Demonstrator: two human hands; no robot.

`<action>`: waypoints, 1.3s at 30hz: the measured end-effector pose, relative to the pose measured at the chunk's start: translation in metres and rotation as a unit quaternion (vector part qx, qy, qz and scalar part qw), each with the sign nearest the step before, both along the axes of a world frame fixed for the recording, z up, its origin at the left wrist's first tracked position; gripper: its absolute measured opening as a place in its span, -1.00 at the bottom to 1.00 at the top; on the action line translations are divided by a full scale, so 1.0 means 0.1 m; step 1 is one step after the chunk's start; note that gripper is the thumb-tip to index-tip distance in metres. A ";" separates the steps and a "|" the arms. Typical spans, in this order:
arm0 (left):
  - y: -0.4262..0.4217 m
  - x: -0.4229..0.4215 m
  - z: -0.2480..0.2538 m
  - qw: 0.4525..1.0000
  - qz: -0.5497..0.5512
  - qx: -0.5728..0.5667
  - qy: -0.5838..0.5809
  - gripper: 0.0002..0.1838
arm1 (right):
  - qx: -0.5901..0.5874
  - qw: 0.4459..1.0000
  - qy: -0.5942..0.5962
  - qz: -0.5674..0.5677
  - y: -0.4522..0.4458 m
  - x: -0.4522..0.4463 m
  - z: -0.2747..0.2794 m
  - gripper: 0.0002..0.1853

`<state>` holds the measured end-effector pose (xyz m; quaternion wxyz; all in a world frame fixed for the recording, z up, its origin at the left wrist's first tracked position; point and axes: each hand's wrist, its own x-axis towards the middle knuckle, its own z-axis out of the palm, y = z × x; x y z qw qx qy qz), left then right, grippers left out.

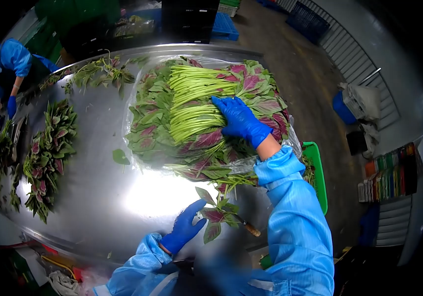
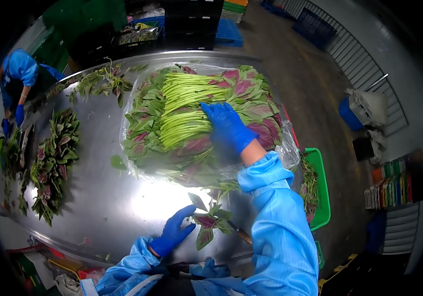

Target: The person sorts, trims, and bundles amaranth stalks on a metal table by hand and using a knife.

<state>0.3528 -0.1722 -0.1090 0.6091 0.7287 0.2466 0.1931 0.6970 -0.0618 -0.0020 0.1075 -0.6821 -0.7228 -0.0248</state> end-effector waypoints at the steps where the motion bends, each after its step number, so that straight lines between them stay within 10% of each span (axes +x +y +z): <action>1: 0.02 -0.02 -0.03 1.000 0.001 -0.008 0.005 -0.41 | -0.037 0.999 0.000 -0.002 0.03 -0.01 0.04 0.04; 12: 0.04 0.06 -0.08 0.996 -0.048 0.054 0.054 -0.56 | 0.037 0.999 0.008 0.005 -0.07 -0.04 -0.01 -0.42; 28: 0.39 0.30 0.09 0.995 -0.047 0.034 0.083 -0.55 | -0.023 0.981 0.191 -0.034 -0.01 0.38 0.28 -0.36; 34: 0.87 0.86 0.50 0.915 0.010 0.401 -0.032 -0.42 | 0.005 0.978 0.208 -0.032 -0.02 0.39 0.26 -0.34; 37: 0.96 1.21 0.48 0.995 0.025 0.025 -0.089 -0.29 | -0.007 0.973 0.228 -0.041 -0.06 0.38 0.26 -0.34; 39: 1.02 1.40 0.61 0.955 0.005 -0.222 -0.196 -0.26 | 0.001 0.964 0.263 -0.041 -0.08 0.40 0.29 -0.35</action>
